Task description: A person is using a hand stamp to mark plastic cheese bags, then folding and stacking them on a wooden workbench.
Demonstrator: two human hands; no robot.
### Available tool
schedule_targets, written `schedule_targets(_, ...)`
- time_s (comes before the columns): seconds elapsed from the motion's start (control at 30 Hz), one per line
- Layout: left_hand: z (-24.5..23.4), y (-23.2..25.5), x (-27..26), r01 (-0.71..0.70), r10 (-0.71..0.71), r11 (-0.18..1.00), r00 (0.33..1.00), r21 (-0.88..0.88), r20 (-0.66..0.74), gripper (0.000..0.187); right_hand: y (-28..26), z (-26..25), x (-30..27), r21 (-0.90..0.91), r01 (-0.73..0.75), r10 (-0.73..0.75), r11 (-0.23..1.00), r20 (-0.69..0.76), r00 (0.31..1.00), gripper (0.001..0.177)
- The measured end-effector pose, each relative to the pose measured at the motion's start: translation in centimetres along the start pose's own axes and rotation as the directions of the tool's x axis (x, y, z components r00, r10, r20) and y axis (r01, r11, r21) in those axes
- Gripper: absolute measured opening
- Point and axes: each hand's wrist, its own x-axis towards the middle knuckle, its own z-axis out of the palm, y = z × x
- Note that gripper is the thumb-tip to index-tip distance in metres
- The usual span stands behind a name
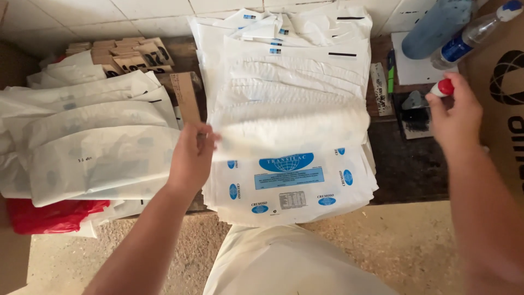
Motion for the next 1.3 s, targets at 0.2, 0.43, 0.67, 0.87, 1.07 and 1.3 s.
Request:
schedule_targets(0.2,2.0,-2.6,-0.7,-0.490,0.471,0.871,0.856,-0.042,-0.214,0.068,1.3,0.3,0.3,-0.030,0.010,-0.010,0.999,-0.004,1.000,0.042)
schedule_targets(0.43,1.9,-6.1,-4.2,-0.523,0.405,0.788,0.837,0.325,0.367,0.033,-3.5,0.4,-1.4,0.141,0.108,-0.087,0.984,-0.145,0.986,0.048)
schedule_targets(0.67,2.6,-12.5,-4.7,-0.728,0.577,0.574,0.685,0.375,0.446,0.049,-18.4,6.4,-14.7,0.471,0.246,-0.379,0.847,0.212,0.901,0.050)
schedule_targets(0.87,3.0,-13.8,-5.1,-0.778,0.701,0.446,0.611,0.443,0.368,0.033,-19.8,12.3,-18.0,0.380,0.614,-0.669,0.692,0.019,0.743,0.046)
schedule_targets(1.07,3.6,-13.8,-5.4,-0.773,0.705,0.371,0.595,0.514,0.387,0.054,-20.6,11.5,-14.8,0.584,0.256,-0.452,0.770,0.216,0.865,0.050)
schedule_targets(1.3,2.8,-11.6,-5.0,-0.762,0.696,0.599,0.648,0.248,0.310,0.014,-16.4,6.5,-11.7,0.814,-0.090,-0.148,0.574,0.211,0.966,0.055)
